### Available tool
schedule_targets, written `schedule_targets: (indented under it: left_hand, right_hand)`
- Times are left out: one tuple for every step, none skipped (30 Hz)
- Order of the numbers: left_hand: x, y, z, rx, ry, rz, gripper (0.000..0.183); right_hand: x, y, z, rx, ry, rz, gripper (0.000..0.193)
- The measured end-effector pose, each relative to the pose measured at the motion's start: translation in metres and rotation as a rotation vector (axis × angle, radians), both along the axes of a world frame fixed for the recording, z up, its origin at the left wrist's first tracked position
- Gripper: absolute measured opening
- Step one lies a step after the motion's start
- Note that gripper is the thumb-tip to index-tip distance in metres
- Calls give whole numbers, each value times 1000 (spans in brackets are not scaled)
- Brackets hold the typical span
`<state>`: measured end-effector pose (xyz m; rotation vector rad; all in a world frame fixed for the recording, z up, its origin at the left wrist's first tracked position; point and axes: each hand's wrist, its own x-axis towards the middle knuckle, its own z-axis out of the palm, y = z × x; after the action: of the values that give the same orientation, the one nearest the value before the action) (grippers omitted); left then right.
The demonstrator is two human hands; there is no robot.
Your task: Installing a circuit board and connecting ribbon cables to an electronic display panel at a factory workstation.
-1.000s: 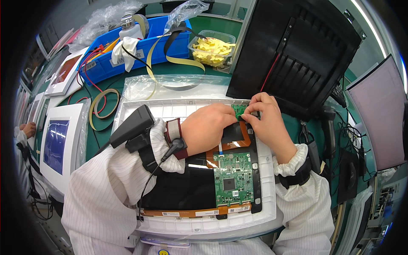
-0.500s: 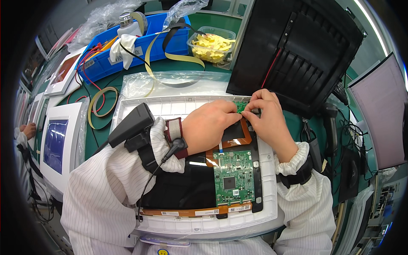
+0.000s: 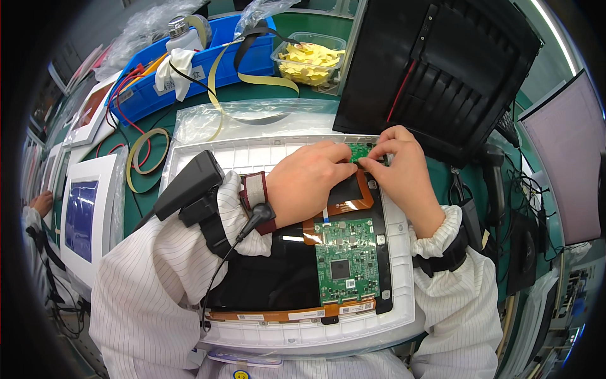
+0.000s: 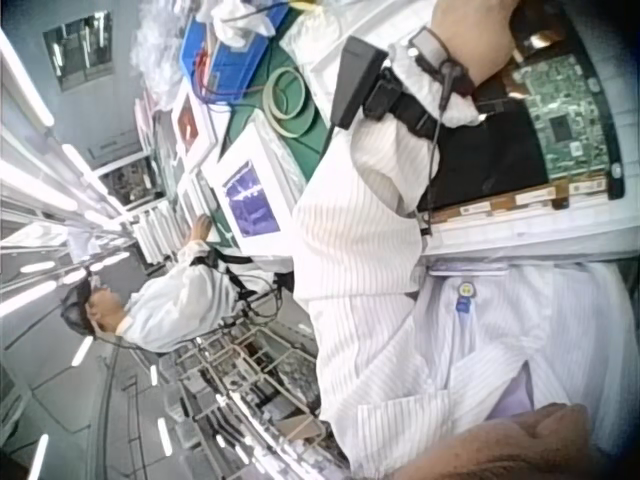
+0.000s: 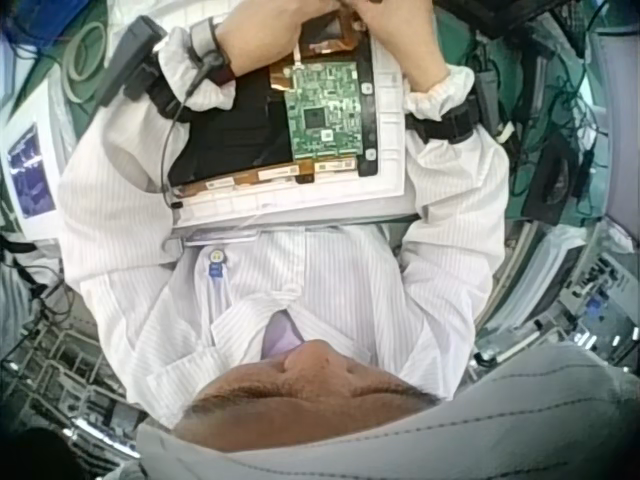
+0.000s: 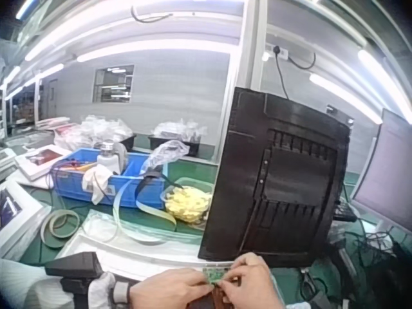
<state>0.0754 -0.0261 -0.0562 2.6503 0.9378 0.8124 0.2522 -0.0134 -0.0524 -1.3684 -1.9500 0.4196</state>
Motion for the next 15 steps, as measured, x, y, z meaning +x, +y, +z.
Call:
schedule_targets:
  left_hand:
    - [0,0,0,0,0,-3,29]
    - [1,0,0,2,3,-5,30]
    - [0,0,0,4,10,-4,30]
    - [0,0,0,3,14,-3,30]
    - [-1,0,0,4,14,-2,30]
    - [-1,0,0,7,12,-3,31]
    - [-1,0,1,7,14,-4,31]
    - [-1,0,1,2,13,-6,31]
    - [0,0,2,-2,11,-11,31]
    - [1,0,2,0,11,-14,31]
    - [2,0,1,3,16,-18,32]
    - [1,0,1,5,25,-18,33]
    - [1,0,1,6,27,-18,33]
    - [1,0,1,3,32,-17,34]
    - [1,0,1,-1,36,-18,34]
  right_hand:
    - [1,0,1,0,0,-3,11]
    - [2,0,1,-16,0,-7,11]
    - [2,0,2,-31,4,-8,11]
    - [2,0,2,-32,7,-7,11]
    - [2,0,1,-37,11,-3,12]
    - [2,1,1,-41,12,-2,12]
    - [3,1,1,-40,13,-3,12]
    - [4,1,0,-12,12,0,12]
    - [5,1,-1,17,10,1,13]
    - [6,1,-1,19,10,-2,13]
    - [7,1,-1,22,10,1,13]
    - [7,2,-2,25,13,7,13]
    - [6,2,-1,27,15,7,13]
    - [6,1,-1,0,36,9,12]
    - [5,1,0,-28,56,10,11]
